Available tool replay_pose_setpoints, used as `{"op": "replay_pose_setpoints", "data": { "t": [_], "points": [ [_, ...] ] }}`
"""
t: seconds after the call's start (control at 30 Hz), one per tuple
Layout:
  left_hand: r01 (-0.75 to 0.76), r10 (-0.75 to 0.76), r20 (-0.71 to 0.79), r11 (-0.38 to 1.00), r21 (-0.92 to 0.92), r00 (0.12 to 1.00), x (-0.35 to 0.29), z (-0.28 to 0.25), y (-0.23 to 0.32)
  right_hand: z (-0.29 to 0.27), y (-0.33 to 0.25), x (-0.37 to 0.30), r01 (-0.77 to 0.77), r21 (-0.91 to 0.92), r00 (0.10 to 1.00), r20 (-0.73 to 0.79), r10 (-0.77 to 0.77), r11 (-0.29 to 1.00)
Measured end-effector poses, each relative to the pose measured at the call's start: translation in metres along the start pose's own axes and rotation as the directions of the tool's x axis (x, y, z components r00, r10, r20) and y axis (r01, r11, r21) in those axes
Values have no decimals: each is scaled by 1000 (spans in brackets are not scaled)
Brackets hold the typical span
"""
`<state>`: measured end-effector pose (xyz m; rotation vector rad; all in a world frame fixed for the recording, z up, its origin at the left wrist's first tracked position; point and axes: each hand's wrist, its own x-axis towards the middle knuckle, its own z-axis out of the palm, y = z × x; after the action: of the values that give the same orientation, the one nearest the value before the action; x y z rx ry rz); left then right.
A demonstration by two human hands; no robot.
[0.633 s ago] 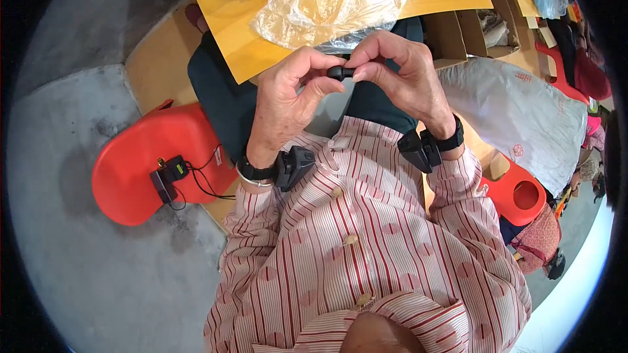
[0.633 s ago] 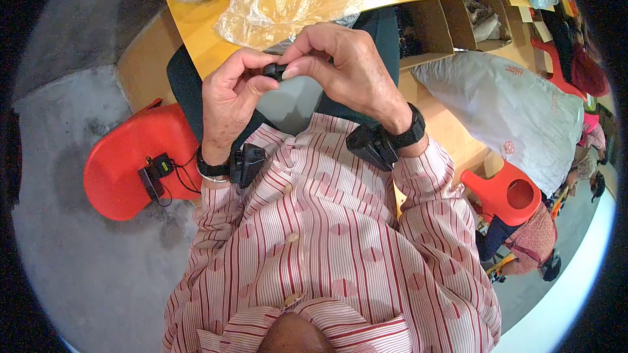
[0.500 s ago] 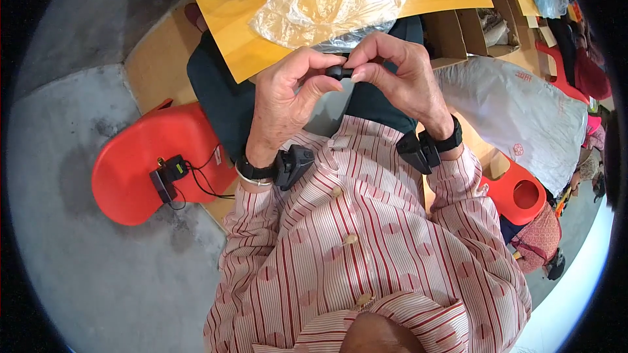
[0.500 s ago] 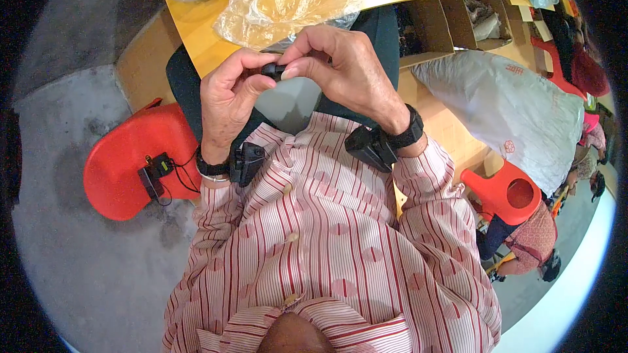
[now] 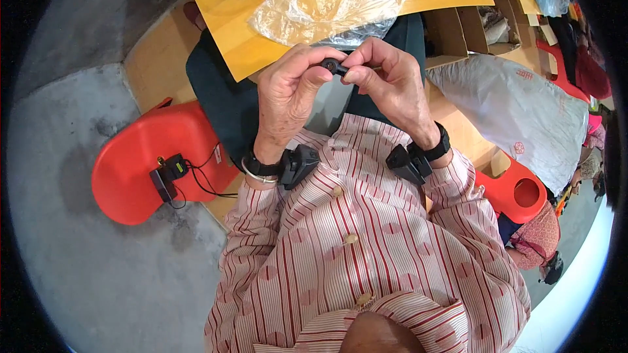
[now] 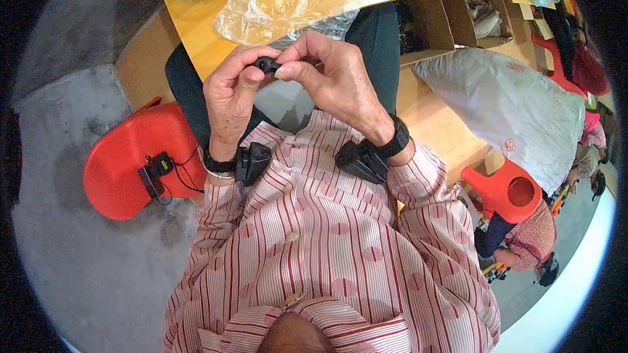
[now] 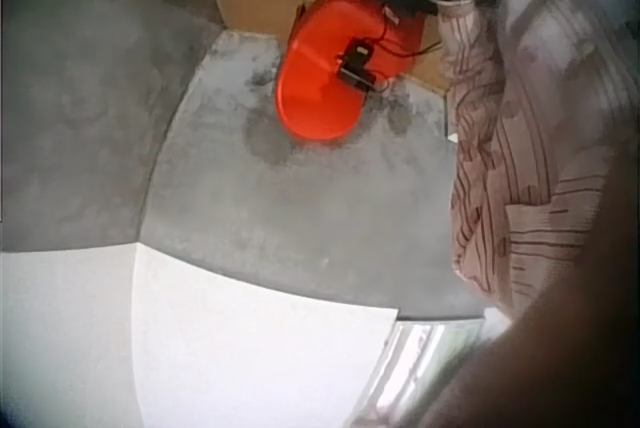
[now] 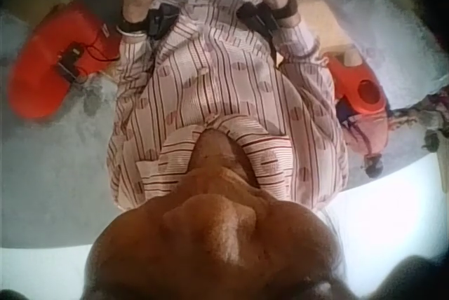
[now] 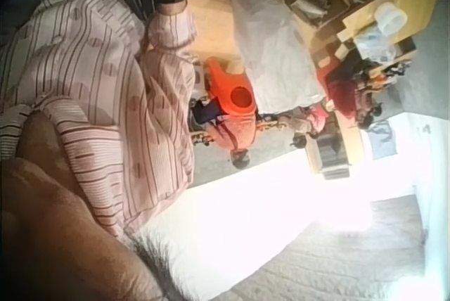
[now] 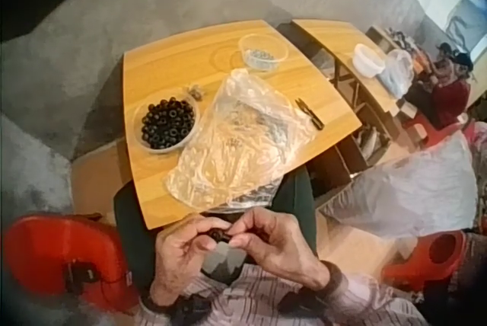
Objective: The person assembles plastic components by picking up black plastic pieces and small pins from the table and inserting the pins into the black pieces by hand.
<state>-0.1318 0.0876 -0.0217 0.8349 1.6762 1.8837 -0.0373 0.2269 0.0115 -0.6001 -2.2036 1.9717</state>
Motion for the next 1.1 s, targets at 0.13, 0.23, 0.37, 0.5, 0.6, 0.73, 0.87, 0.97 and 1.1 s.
{"op": "replay_pose_setpoints", "data": {
  "t": [0.13, 0.23, 0.37, 0.5, 0.6, 0.73, 0.87, 0.97, 1.1],
  "points": [
    [-52, 53, -59, 999, 15, 997, -1, 4, -4, 4, -2, -2, -89, 63, 996, -4, 90, 994],
    [-47, 48, -90, 999, 14, 995, -2, 6, -5, 6, -4, -2, -141, 123, 990, 2, 142, 982],
    [-38, 41, -116, 999, 26, 992, -4, 9, -10, 7, -5, -4, -202, 148, 979, 13, 202, 968],
    [-76, 77, -150, 997, 14, 986, -4, 12, -11, 11, -6, -5, -290, 251, 956, 45, 289, 923],
    [-44, 48, -145, 999, 33, 988, -5, 11, -12, 10, -4, -6, -332, 303, 943, 79, 324, 893],
    [16, -18, -115, 1000, -19, 993, -6, 12, -15, 10, 4, -7, -390, 390, 920, 121, 373, 834],
    [76, -77, -71, 997, -13, 995, -7, 11, -13, 11, 5, -10, -396, 413, 916, 115, 384, 820],
    [123, -134, -85, 985, -122, 987, -10, 13, -22, 16, 4, -9, -399, 392, 911, 68, 407, 829],
    [153, -156, -57, 987, -58, 986, -10, 15, -15, 16, 8, -10, -384, 357, 916, 34, 399, 851]
  ]
}}
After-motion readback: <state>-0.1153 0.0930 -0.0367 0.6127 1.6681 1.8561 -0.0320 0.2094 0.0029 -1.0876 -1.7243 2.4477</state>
